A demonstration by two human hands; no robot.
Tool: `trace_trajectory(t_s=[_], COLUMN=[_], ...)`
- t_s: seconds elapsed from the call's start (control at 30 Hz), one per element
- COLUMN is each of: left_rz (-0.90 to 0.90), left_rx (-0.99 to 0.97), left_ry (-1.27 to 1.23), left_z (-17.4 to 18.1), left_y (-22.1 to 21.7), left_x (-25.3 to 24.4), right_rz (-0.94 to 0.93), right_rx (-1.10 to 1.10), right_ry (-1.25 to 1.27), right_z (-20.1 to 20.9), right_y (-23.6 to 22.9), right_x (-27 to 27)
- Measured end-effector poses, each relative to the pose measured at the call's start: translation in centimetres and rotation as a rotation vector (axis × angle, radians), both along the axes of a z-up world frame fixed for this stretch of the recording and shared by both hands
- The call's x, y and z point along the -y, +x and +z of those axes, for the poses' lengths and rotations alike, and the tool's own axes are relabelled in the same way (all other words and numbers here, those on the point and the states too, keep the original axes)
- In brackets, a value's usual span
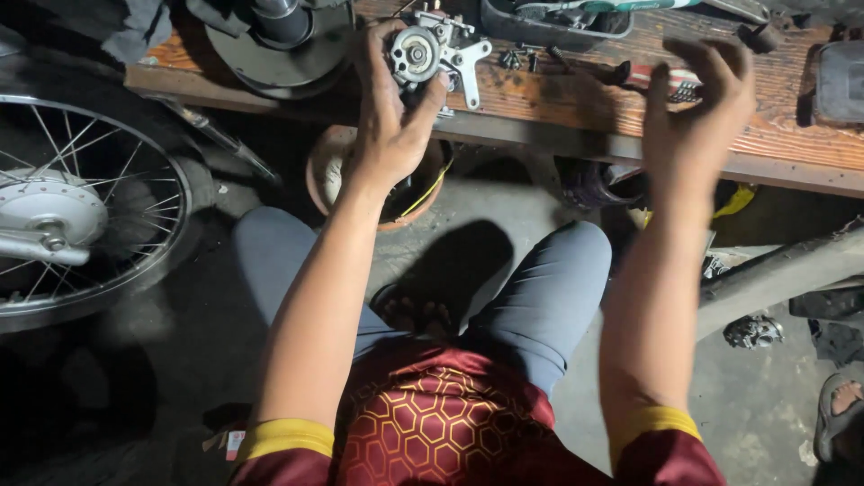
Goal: The person sits on the floor and assembles a small mechanical component, likely a carburetor, using a screwdriver. They insert a small metal piece into the device and tighten screws to secure it in place.
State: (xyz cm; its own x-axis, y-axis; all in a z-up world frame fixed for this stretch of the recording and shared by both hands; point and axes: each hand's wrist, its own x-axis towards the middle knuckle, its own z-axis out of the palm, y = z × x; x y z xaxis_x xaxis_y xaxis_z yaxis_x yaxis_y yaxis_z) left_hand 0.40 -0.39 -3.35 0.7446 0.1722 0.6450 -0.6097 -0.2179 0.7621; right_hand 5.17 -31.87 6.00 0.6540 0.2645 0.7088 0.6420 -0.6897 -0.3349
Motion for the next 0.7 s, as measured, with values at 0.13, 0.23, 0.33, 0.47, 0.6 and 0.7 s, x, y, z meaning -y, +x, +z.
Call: trace_trajectory(t_s=[0.13,0.23,0.33,0.47,0.6,0.7], left_rz=[0.018,0.067,0.077,0.056,0.068,-0.002], left_rx=[-0.035,-0.052,-0.05,-0.074,-0.012,-0.074], left_ry=[0.005,0.063,0.062,0.057,0.085,0.03], left_z=[1.6,1.5,3.8,4.1,4.3,3.8], left_y=[-0.4,-0.7,-1.2,-1.5,-1.1,-1.4], left_x=[0.1,0.1,0.3,0.3,0.4,0.5], right_rz=[0.016,0.015,-0.027,-0.104,0.006,0.026], right_rx=[-0.1,-0.154,-0.195,-0.204,-0.245,-0.222], right_ry=[-0.313,-0.361,-0.368,-0.375,-0.178,-0.163], right_z=[-1.3,-1.5,-1.8,-0.9,1.0,1.3], right_y=[1.5,1.9,2.1,-0.2,-3.2,-4.2], right_x=[5.5,5.8,5.9,5.6,5.2,5.0])
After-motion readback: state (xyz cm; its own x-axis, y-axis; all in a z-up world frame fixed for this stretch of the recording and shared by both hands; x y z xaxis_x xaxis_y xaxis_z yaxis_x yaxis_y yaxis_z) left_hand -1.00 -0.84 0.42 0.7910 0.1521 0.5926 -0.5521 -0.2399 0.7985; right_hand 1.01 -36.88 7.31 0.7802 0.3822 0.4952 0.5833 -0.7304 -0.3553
